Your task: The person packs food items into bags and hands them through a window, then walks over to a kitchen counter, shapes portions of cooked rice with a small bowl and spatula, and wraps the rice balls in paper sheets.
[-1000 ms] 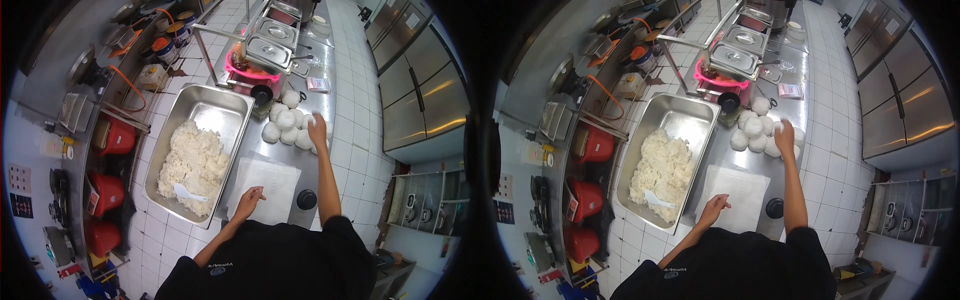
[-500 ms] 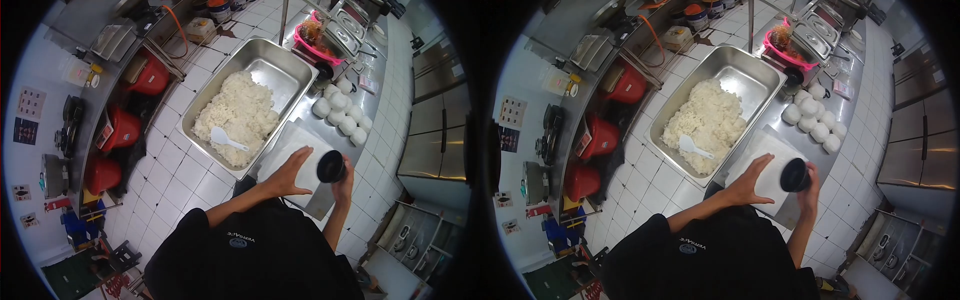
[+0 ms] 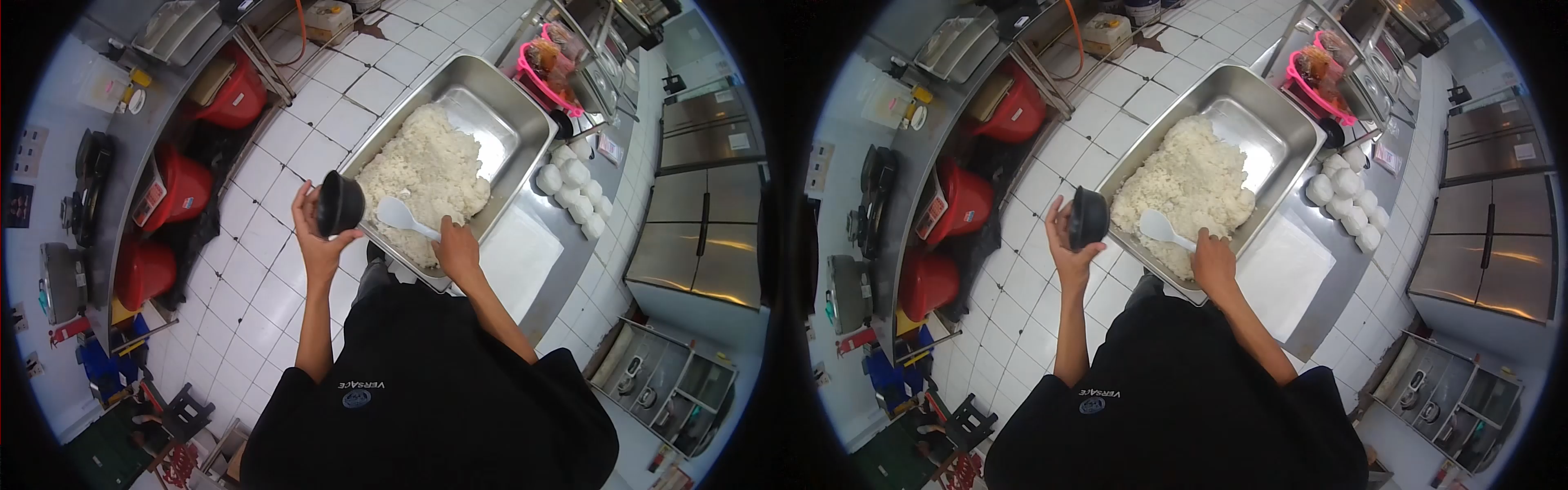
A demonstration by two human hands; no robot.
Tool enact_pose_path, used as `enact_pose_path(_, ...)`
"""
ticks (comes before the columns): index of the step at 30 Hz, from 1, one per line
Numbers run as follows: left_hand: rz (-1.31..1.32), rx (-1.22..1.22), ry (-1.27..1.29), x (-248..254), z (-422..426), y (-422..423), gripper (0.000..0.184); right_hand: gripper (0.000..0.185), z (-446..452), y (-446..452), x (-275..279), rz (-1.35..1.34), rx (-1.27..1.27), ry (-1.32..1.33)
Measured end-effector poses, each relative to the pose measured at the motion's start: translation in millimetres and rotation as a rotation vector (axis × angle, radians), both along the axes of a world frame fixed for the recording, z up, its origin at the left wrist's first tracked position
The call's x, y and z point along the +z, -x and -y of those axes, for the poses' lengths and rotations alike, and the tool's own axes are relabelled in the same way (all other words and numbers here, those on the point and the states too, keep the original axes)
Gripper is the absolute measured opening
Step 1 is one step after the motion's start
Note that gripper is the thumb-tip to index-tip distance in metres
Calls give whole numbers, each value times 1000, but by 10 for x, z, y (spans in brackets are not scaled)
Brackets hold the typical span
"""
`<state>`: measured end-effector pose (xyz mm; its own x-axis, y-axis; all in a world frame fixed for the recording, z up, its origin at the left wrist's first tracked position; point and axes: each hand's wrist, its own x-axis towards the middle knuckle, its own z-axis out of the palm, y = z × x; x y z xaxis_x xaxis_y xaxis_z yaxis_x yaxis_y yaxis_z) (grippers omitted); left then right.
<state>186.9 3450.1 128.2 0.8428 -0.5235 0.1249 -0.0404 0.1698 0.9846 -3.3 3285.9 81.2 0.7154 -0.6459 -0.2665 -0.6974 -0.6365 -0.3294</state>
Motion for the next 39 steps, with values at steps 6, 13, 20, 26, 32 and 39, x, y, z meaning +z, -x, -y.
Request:
enact_pose_path(6, -25, 64, -17, -239, 34, -549, 109, 32, -196, -269, 165, -203, 39, -107)
enact_pose_path(13, 152, -25, -203, -406, 445, -907, 106, 31, -204, -1022, -361, -213, 148, -33)
enact_pose_path(20, 92, -177, -241, -539, 516, -1052, 104, 24, 225, -349, 809, -272, -96, 15)
enact_pose_path(26, 76, -198, -314, -629, 607, -1031, 100, 18, -132, -496, 434, -386, -39, 131)
enact_pose_path(32, 51, -211, -289, -592, 619, -1025, 99, 30, -121, -705, -59, -379, 50, 81)
enact_pose_path(39, 156, -166, -303, -610, 645, -1005, 98, 34, -21, -834, -137, -251, 47, -238)
